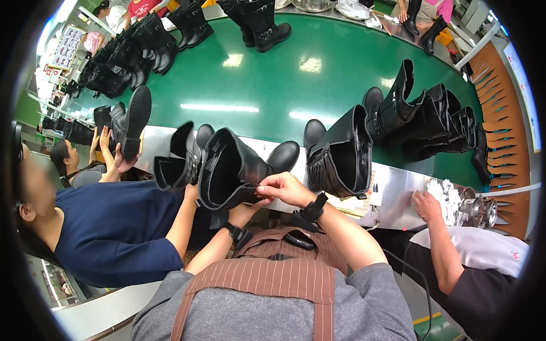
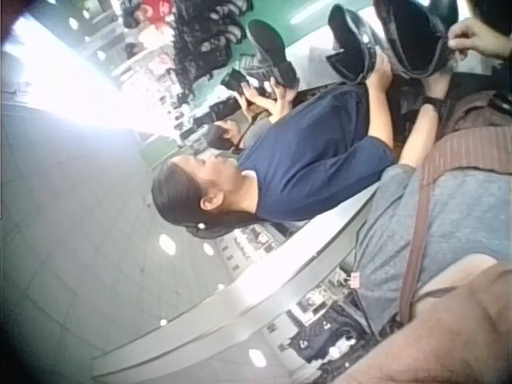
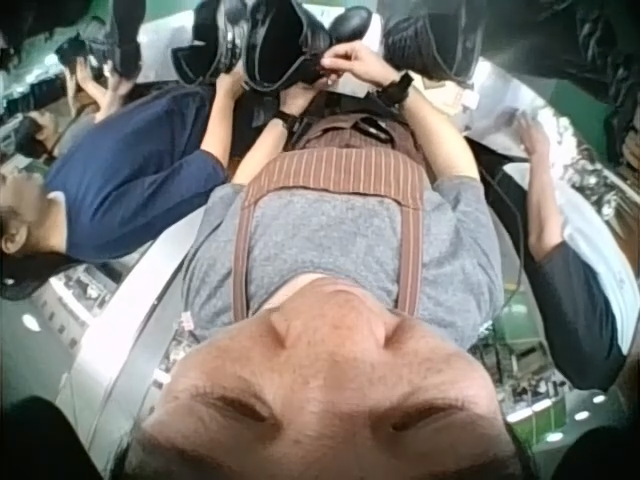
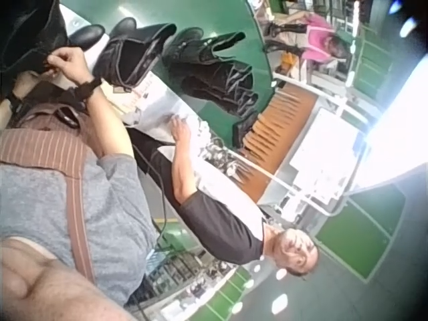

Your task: Inspecting and organizing pairs of black boots on a factory conveyor belt.

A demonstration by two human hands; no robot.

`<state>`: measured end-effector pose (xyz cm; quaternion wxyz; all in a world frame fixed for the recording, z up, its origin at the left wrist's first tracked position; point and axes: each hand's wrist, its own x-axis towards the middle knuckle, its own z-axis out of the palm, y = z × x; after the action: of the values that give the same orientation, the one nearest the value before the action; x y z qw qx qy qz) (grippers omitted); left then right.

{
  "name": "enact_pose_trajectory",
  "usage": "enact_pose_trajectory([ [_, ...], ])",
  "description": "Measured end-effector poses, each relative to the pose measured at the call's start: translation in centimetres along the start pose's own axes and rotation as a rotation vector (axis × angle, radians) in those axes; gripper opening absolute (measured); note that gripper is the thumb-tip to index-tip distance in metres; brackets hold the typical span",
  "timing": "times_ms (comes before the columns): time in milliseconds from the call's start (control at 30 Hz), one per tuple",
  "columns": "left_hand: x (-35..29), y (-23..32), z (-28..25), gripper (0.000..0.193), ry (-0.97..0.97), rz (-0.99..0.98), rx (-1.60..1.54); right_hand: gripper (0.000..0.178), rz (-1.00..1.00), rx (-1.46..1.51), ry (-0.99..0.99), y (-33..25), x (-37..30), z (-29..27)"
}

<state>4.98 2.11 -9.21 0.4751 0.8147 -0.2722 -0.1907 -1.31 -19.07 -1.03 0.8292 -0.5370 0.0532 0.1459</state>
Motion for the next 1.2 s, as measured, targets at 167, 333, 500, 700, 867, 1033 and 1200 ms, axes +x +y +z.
enact_pose_trajectory([
  [167, -1.4, 10.8, -4.8, 0.056, 0.783, 0.810, 0.162, 0.023, -0.049, -0.261, 0.083, 0.2, -0.1, -0.3],
  [333, -1.4, 20.3, -8.6, 0.043, 0.461, 0.566, 0.885, 0.021, -0.074, -0.377, 0.131, -0.3, -0.7, -0.2],
  [500, 0.5, 23.3, -8.5, 0.048, 0.139, 0.356, 0.840, 0.022, -0.078, -0.376, 0.134, -0.2, -0.6, -0.2],
  [700, 1.1, 22.2, -7.3, 0.049, 0.167, 0.457, 0.860, 0.021, -0.092, -0.321, 0.094, 0.5, -0.2, -0.6],
  [867, -1.1, 15.8, -6.8, 0.072, 0.810, 0.740, 0.686, 0.022, -0.057, -0.225, 0.053, 0.3, -0.3, -0.7],
  [1033, -4.1, 4.6, -4.6, 0.091, 0.476, 0.266, 0.425, 0.024, 0.026, -0.219, 0.047, -0.2, -1.0, -0.6],
  [1200, -1.1, -3.9, 0.6, 0.056, -0.116, -0.131, -0.149, 0.025, 0.053, -0.310, 0.062, -0.7, -1.5, -0.2],
])
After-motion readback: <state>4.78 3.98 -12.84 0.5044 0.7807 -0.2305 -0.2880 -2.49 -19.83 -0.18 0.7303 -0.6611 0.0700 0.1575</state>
